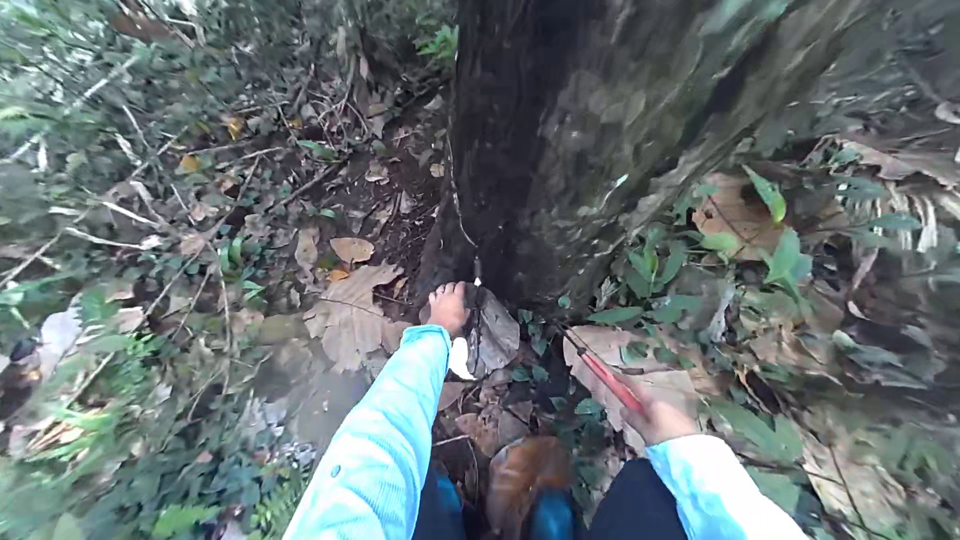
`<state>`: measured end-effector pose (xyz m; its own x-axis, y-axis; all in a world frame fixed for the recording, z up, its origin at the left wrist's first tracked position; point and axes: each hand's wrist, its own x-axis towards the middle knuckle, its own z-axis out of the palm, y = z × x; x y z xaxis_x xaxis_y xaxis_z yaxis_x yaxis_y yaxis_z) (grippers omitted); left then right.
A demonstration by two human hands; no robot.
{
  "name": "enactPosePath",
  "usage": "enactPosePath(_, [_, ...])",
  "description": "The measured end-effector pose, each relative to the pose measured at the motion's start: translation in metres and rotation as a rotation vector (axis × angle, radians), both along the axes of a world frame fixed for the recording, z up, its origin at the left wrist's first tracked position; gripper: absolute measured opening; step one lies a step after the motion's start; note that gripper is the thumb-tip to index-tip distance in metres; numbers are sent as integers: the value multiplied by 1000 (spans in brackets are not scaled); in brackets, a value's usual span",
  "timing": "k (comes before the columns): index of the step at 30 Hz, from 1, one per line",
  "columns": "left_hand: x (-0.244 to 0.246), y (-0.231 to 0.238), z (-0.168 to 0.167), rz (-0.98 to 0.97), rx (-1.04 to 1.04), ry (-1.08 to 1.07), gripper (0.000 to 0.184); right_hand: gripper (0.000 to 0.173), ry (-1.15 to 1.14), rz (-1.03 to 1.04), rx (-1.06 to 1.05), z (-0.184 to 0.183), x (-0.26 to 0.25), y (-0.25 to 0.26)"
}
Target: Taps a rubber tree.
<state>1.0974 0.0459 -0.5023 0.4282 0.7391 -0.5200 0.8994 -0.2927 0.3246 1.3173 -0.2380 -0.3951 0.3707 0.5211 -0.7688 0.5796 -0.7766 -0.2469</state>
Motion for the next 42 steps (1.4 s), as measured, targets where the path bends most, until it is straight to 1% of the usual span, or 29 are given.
enactPosePath(2, [1, 0, -22, 21, 44, -28, 62, 64, -29, 5, 20, -12, 0, 1])
enactPosePath(3, [0, 0, -27, 12, 48, -34, 57, 64, -37, 1, 32, -16, -1, 2])
enactPosePath(4, [-3, -1, -30, -15, 40, -31, 49, 63, -39, -4, 32, -17, -3, 5])
enactPosePath(6, [-12, -8, -30, -90, 21, -41, 34, 64, -31, -2, 19, -15, -6, 9])
enactPosePath(10, [-44, -31, -14, -193, -68, -158, 26, 63, -7, 62, 70, -14, -9, 15])
enactPosePath(14, [-71, -63, 6, -381, -153, -103, 28, 62, -24, 197, 46, -16, -17, 25])
enactPosePath(18, [-70, -92, 17, -420, -167, -9, 32, 61, 13, 276, 6, -22, -36, 35])
enactPosePath(20, [-67, -101, 21, -436, -171, 22, 38, 61, 41, 307, -38, -27, -47, 41])
enactPosePath(23, [-66, -105, 21, -494, -163, 37, 51, 61, 51, 336, -111, -43, -65, 55])
enactPosePath(26, [-66, -109, 20, -582, -165, 69, 47, 61, 42, 374, -202, -57, -80, 67])
enactPosePath(28, [-69, -112, 24, -603, -167, 68, 44, 61, 22, 382, -244, -65, -88, 69])
enactPosePath(30, [-74, -114, 32, -589, -174, 59, 43, 62, 14, 365, -263, -72, -92, 70])
enactPosePath(33, [-87, -110, 46, -493, -176, 11, 45, 62, 16, 350, -270, -77, -96, 72])
enactPosePath(38, [-104, -93, 50, -247, -154, -43, 52, 66, 6, 384, -284, -89, -103, 79])
enactPosePath(42, [-114, -79, 49, -23, -90, -145, 48, 69, -8, 405, -272, -94, -107, 82])
